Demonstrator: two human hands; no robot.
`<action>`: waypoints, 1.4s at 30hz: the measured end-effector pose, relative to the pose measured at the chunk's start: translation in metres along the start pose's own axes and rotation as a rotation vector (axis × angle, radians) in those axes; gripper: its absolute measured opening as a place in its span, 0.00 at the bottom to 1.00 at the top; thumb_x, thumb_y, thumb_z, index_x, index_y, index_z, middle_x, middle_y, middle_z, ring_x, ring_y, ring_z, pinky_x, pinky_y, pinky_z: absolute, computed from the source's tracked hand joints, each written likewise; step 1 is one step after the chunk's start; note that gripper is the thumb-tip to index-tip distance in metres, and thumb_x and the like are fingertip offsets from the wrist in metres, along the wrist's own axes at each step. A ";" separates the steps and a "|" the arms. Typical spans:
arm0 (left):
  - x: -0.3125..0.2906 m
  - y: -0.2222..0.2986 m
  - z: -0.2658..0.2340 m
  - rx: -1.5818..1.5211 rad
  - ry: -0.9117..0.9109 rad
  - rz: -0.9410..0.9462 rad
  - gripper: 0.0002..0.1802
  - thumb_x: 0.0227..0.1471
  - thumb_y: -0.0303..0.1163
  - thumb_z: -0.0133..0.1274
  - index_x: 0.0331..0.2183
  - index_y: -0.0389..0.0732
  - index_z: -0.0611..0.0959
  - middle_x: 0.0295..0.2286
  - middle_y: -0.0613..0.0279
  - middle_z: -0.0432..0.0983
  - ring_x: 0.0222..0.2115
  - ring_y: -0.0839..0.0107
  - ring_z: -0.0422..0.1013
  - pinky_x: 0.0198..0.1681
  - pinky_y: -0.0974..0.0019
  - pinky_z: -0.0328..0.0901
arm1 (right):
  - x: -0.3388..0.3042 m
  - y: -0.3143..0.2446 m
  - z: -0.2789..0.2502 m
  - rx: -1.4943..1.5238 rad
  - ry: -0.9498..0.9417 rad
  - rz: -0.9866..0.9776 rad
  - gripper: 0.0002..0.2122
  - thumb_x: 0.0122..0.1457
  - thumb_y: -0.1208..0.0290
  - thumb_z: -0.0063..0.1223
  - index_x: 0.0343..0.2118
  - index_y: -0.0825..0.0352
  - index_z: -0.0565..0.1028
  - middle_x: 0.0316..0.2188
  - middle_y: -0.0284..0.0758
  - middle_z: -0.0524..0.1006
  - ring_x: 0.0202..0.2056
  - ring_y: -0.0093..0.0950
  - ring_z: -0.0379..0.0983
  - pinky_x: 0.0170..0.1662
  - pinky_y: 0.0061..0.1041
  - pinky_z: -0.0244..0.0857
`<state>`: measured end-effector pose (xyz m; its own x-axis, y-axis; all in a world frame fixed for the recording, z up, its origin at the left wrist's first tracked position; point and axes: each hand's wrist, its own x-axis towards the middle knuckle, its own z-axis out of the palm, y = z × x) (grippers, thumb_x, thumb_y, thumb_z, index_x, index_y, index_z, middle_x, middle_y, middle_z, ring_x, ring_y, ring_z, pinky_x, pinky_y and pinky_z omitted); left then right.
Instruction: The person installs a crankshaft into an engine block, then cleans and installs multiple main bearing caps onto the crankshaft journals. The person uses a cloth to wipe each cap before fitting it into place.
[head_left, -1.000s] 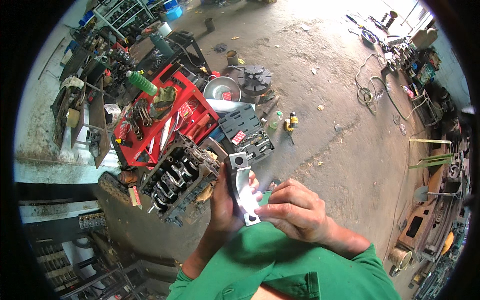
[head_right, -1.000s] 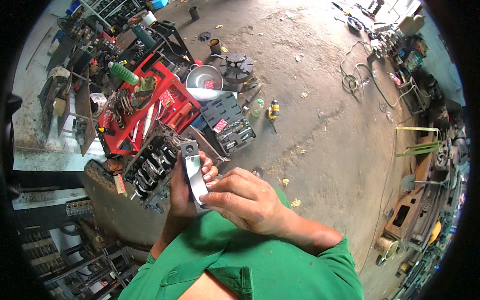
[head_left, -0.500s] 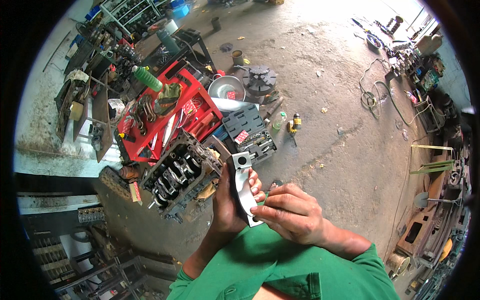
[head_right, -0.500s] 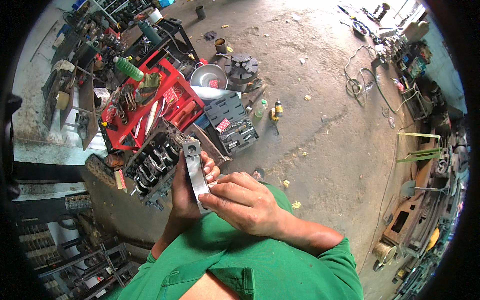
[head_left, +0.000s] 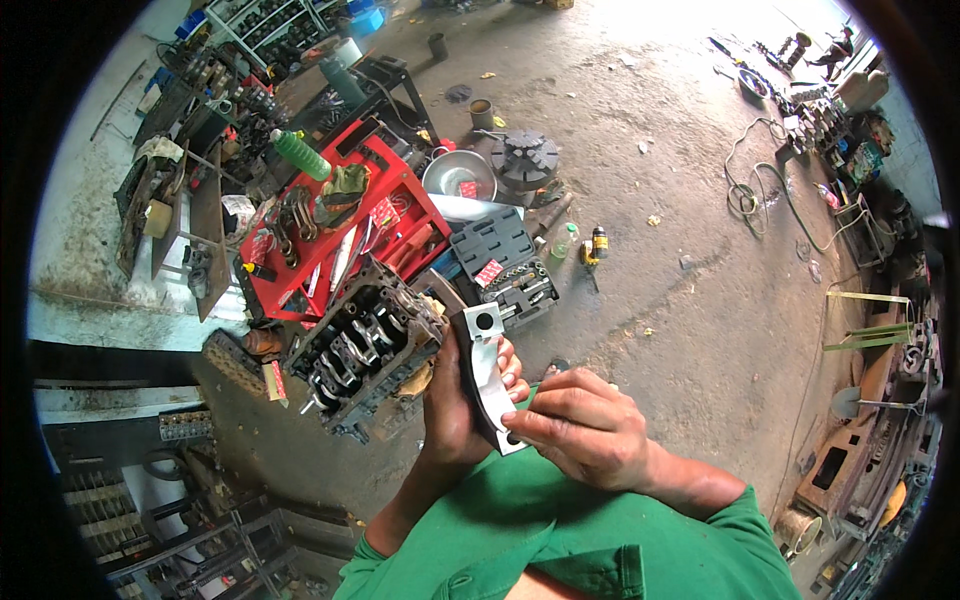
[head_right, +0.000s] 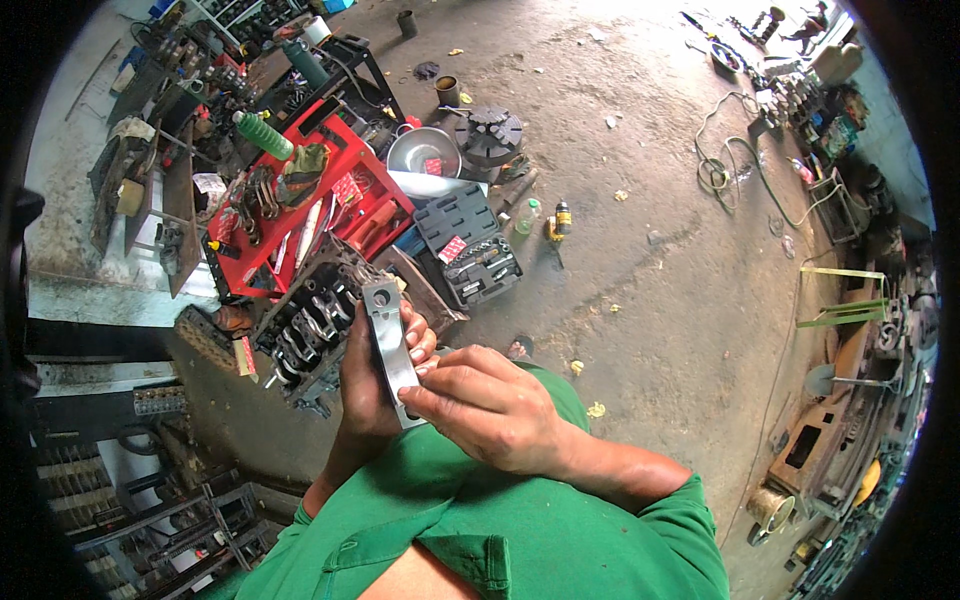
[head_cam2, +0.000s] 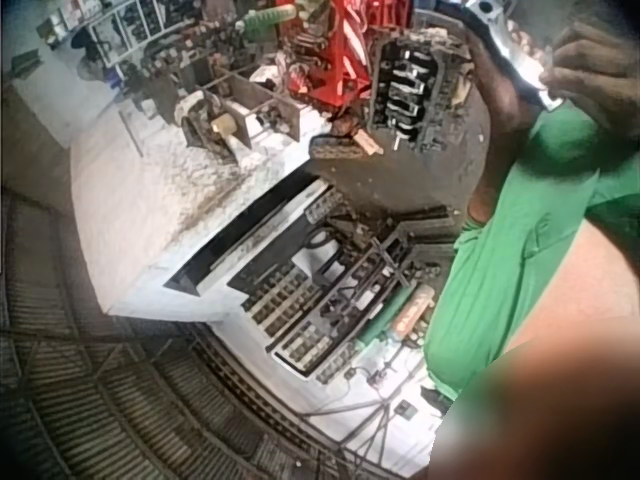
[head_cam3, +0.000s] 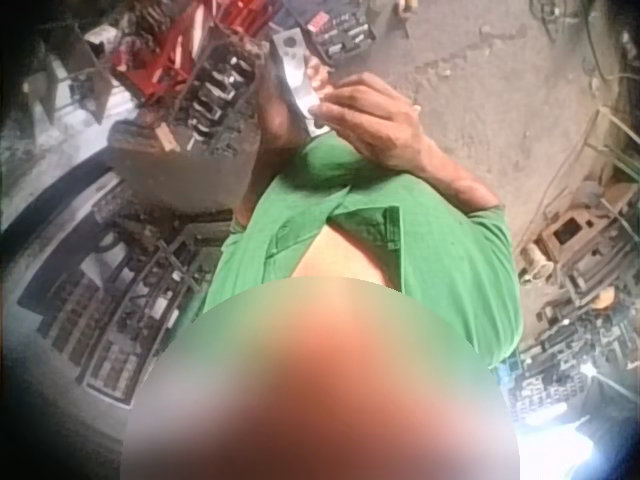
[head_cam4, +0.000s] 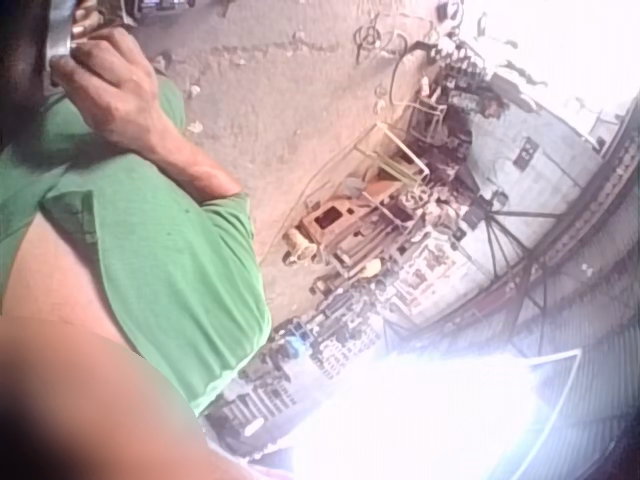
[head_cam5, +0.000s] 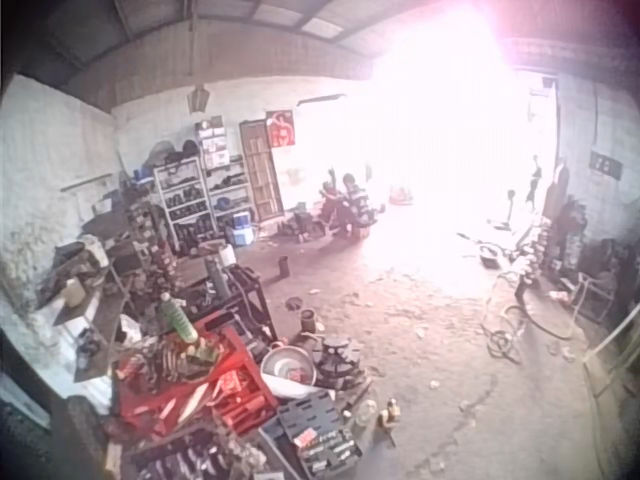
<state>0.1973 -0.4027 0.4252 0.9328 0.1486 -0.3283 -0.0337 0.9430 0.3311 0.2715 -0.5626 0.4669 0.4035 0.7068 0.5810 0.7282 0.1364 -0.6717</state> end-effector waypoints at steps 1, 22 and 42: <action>-0.001 0.000 0.001 -0.002 0.009 0.005 0.29 0.66 0.57 0.35 0.40 0.38 0.73 0.27 0.64 0.63 0.27 0.72 0.62 0.29 0.69 0.63 | 0.000 -0.001 -0.001 0.025 -0.034 0.055 0.16 0.47 0.76 0.65 0.40 0.72 0.80 0.35 0.39 0.78 0.39 0.34 0.77 0.42 0.29 0.72; -0.013 0.115 -0.081 0.489 0.455 0.490 0.35 0.64 0.63 0.32 0.38 0.37 0.76 0.28 0.62 0.71 0.25 0.74 0.68 0.25 0.68 0.66 | 0.086 0.092 0.136 1.204 -0.736 0.910 0.13 0.56 0.68 0.67 0.39 0.70 0.79 0.34 0.34 0.82 0.36 0.18 0.76 0.43 0.22 0.70; 0.031 0.373 -0.238 -0.050 0.678 0.425 0.30 0.65 0.59 0.34 0.46 0.41 0.73 0.22 0.63 0.69 0.16 0.73 0.67 0.15 0.69 0.66 | 0.350 0.483 0.524 -0.517 -0.080 0.578 0.14 0.58 0.62 0.49 0.42 0.67 0.72 0.46 0.48 0.69 0.53 0.49 0.65 0.52 0.46 0.64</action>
<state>0.1287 0.0246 0.3279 0.4156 0.6314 -0.6547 -0.3681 0.7750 0.5137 0.4738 0.1141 0.1051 0.7710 0.6175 0.1560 0.5880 -0.5960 -0.5469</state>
